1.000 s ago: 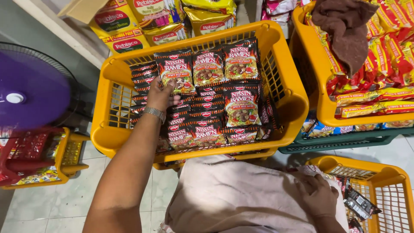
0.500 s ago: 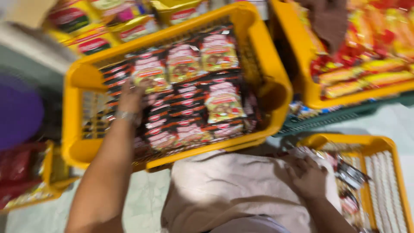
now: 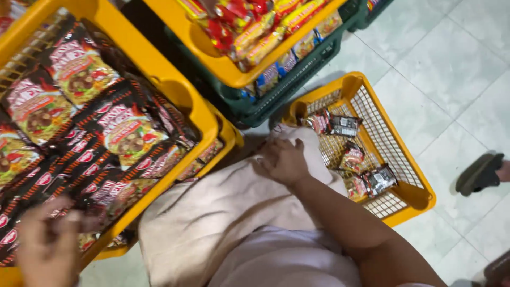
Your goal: The recorder is sorting and stocking instant noodle packets from a floor-level basket into plastic crates on a low shelf.
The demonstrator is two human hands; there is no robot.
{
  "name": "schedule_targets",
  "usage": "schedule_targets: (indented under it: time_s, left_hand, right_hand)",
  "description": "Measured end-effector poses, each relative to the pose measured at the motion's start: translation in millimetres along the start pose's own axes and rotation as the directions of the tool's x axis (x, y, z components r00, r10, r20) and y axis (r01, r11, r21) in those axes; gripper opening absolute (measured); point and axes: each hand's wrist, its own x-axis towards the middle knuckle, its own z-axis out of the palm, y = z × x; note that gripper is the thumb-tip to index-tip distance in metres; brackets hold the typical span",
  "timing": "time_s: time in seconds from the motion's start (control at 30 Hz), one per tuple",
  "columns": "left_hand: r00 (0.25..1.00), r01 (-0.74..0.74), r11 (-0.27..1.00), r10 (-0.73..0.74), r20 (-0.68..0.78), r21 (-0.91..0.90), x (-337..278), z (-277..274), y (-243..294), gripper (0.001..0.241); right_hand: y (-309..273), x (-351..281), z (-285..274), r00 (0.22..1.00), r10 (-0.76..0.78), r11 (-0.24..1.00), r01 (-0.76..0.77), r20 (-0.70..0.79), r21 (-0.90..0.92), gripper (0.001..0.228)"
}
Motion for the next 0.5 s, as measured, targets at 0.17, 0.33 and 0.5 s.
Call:
schedule_targets:
  time_s: [0.17,0.33,0.5]
  left_hand:
    - [0.876,-0.407,0.878,0.297,0.381,0.251,-56,86,42,0.026]
    - [0.816,-0.278,0.959,0.211,0.538,0.047,-95,164,38,0.026]
    - [0.680,-0.229,0.973,0.175,0.712,-0.021,-124,205,43,0.030]
  right_hand:
    - [3,-1,-2,1.000,0.002,0.998,-0.003,0.008,0.063,0.035]
    - [10,-3,-7,0.995,0.093,0.973,-0.096,0.024,0.211,0.022]
    - [119,3,51,0.953,0.275,0.002,-0.130,0.124,0.992,0.009]
